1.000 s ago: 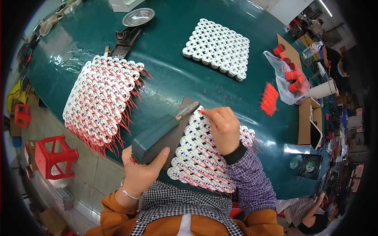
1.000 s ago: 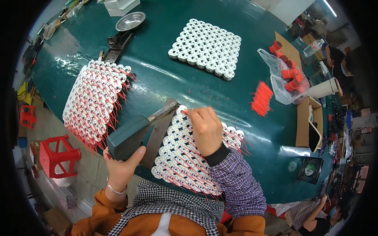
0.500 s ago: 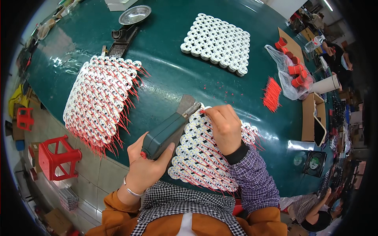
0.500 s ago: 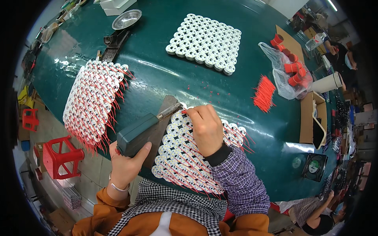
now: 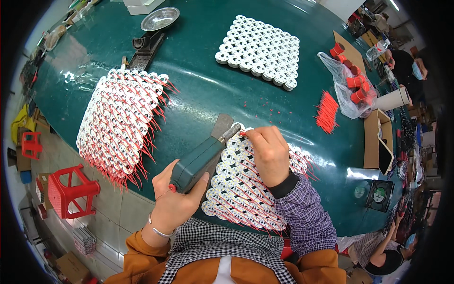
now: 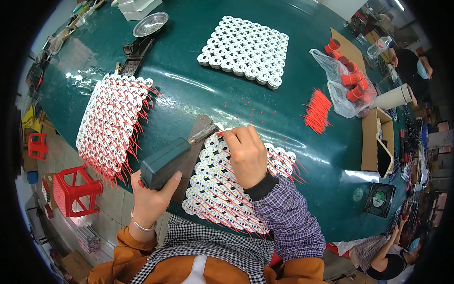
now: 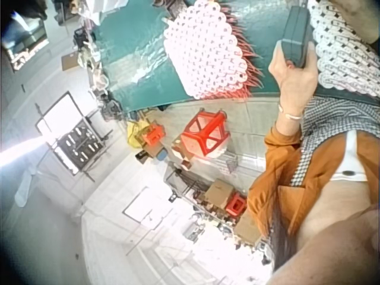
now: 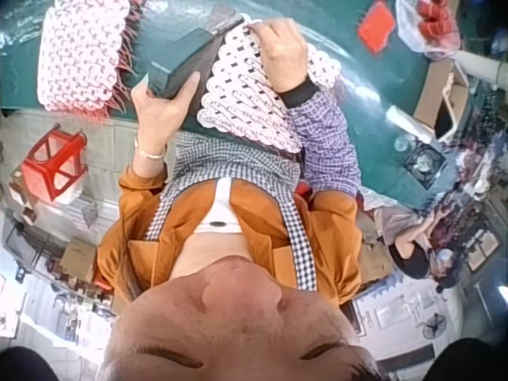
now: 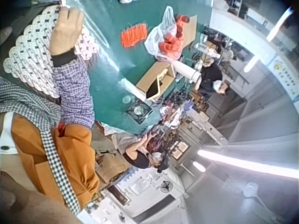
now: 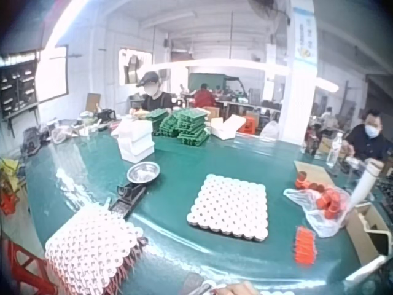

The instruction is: The person solders red wires onto circular LED circuit boards using a soldering iron, positions a new panel of circuit boards on the workbench, and solders additional wires onto the boards.

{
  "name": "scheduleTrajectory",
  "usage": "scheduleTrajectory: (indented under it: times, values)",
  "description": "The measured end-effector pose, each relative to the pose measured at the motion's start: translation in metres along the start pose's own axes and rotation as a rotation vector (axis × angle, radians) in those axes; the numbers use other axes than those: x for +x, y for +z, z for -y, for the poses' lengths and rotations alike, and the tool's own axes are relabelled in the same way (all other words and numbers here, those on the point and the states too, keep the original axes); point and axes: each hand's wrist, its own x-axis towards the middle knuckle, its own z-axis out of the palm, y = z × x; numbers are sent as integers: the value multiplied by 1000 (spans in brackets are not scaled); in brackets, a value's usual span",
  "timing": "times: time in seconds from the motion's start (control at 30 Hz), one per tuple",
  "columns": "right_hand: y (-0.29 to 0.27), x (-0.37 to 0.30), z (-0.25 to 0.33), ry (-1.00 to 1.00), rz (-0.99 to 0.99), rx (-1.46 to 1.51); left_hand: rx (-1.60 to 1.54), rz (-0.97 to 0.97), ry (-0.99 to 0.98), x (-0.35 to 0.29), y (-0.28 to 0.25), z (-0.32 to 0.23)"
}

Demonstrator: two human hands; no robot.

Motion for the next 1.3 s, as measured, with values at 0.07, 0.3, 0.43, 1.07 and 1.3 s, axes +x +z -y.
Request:
scheduleTrajectory:
  times: [0.07, 0.3, 0.43, 1.07, 1.3]
  values:
    - [0, 0, 0, -4, -4, -5, 25, 1, 17, -2, -4, 0]
    - [-1, 1, 1, -7, -7, -18, -33, -125, 40, -8, -6, -2]
    - [-1, 2, 2, -6, -10, -28, -86, -129, -17, -11, -5, -2]
    - [0, 1, 3, -8, -2, -51, 119, 30, 42, 3, -1, -9]
    - [0, 1, 3, -8, 5, -55, 14, -93, 42, -5, -2, -5]
